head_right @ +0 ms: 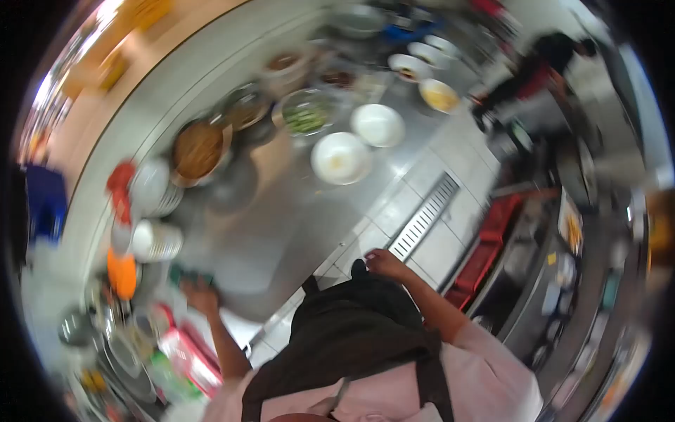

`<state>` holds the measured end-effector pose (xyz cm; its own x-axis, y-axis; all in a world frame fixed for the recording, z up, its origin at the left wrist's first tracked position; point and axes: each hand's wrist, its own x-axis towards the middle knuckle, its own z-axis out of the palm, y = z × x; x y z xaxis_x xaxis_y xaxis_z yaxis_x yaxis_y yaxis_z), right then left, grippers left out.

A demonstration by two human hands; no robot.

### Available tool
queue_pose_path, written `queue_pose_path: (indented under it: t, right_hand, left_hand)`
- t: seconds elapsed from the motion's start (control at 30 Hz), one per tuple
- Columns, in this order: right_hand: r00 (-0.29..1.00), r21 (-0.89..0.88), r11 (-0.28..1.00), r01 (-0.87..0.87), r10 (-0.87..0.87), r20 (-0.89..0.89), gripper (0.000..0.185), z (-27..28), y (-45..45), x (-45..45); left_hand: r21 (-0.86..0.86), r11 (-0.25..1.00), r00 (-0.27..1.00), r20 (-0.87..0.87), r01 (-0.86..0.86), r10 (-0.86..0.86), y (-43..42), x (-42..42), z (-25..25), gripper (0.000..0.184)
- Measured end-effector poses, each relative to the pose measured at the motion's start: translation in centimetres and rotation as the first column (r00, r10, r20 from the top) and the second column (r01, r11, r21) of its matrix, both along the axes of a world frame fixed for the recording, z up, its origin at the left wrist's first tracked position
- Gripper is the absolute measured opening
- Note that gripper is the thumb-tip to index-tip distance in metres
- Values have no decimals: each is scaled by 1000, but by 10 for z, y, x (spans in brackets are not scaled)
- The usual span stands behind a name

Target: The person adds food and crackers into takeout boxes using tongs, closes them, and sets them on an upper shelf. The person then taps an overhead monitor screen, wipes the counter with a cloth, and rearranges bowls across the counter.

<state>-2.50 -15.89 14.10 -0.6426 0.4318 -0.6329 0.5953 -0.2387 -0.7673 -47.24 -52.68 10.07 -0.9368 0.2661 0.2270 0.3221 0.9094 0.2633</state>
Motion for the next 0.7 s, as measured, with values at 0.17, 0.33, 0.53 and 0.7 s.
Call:
queue_pose_path:
  t: [0.17,0.33,0.53,0.7]
  right_hand:
    - [822,-241,857,456,-509,-255,35,-11,128,-13]
    - [766,-149,804,576,-594,-244,63,19,301,-75]
    - [896,159,950,269,-186,-402,23,-9,344,-95]
    - [857,-337,926,172,-309,-413,35,14,388,44]
  left_hand:
    - [-205,950,856,-507,-235,103,58,29,28,62]
    - [613,768,372,768,-187,-522,295,141,50,52]
    - [520,535,277,838,-666,-470,454,220,63,52]
    - [704,482,446,707,-522,-549,479,223,45,56]
